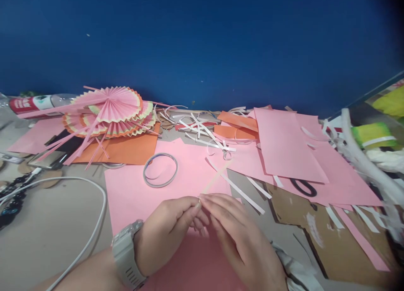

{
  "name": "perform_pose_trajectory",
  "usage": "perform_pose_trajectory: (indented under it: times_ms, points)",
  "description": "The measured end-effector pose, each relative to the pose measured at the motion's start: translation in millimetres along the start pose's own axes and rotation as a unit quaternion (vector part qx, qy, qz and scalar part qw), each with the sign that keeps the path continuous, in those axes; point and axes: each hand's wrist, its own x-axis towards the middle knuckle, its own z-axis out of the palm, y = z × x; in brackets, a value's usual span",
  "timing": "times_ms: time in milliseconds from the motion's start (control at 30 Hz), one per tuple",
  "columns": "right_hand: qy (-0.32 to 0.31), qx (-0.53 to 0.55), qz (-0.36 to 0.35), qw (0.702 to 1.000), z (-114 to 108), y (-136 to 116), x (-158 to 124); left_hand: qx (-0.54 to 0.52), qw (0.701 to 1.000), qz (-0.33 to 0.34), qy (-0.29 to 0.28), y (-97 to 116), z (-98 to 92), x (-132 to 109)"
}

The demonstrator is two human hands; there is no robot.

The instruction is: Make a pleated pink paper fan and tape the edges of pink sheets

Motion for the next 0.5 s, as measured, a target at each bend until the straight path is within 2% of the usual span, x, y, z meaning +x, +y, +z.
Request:
perform_pose_trajectory:
  times_ms: [500]
  points:
    - [-0.012,0.039,0.022,0.999,0.3,1.7,-2.0,0.005,1.0,0.0,-0.014,0.1,-1.5,-1.1]
